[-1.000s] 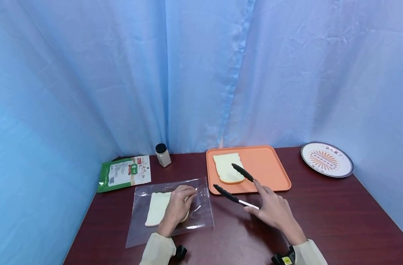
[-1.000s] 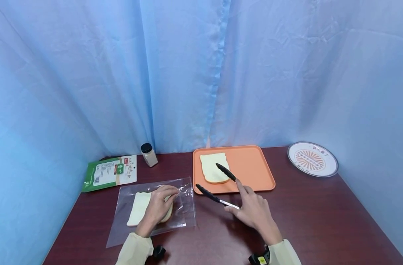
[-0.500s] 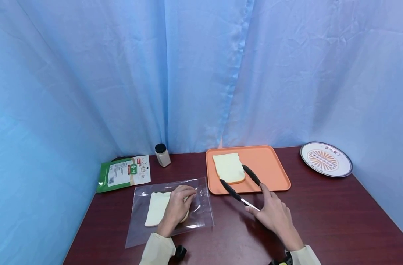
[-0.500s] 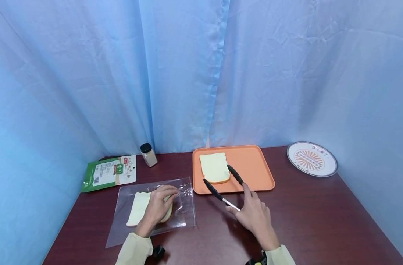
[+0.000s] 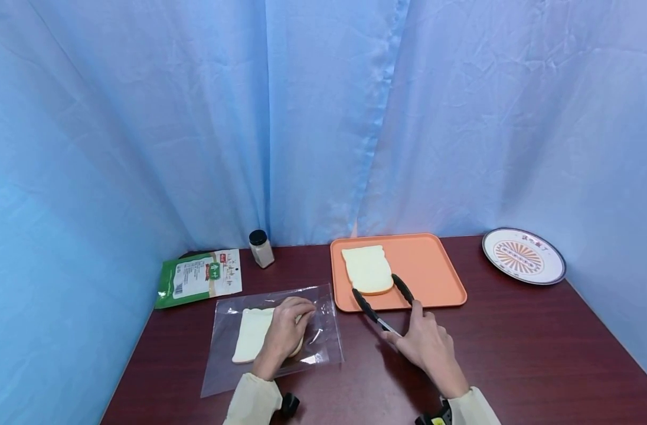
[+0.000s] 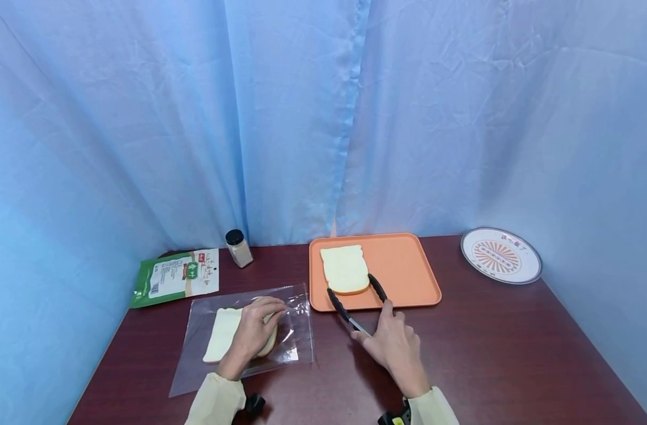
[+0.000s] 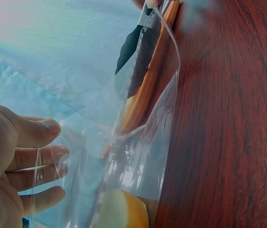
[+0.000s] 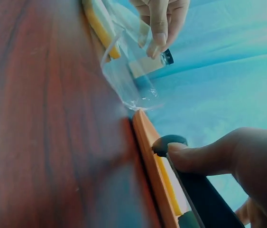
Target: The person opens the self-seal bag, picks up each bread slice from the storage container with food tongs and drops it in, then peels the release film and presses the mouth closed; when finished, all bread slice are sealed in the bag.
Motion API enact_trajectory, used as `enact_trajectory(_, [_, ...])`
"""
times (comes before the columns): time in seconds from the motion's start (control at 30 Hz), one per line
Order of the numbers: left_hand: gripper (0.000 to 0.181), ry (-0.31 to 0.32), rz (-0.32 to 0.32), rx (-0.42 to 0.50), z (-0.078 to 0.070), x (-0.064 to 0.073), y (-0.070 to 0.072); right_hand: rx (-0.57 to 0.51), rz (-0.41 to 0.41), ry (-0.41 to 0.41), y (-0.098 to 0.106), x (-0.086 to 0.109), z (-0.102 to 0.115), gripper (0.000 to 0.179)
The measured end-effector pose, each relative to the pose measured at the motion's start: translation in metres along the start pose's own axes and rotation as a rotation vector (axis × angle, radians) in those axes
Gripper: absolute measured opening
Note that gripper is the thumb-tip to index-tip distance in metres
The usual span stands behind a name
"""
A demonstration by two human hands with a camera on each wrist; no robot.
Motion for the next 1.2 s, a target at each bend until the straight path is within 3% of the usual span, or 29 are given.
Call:
enact_trajectory(0.33, [0.007,-0.009,0.003,-0.013,-0.001,-0.001,0.0,-0.008,0.045,-0.044,0.001,-0.006,0.02,0.095])
enact_trajectory(0.7, [0.008,0.011,0.015,-0.027,-0.002,0.0,-0.001,0.012,-0.036,-0.032,-0.005,-0.01,0.041,0.085])
enact_trajectory(1.2, [0.009,-0.048,-0.013,-0.023,-0.002,0.001,-0.002,0.041,-0.081,-0.013,-0.012,-0.01,0.035,0.073])
Point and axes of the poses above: each hand's wrist, its own x-axis away from the middle knuckle, its own y-axis out of the back of the hand, z = x × y, the point moved 3 cm from there along -x, towards the middle knuckle, and after that the axes turned 3 degrees about y, right-handed, at the moved point
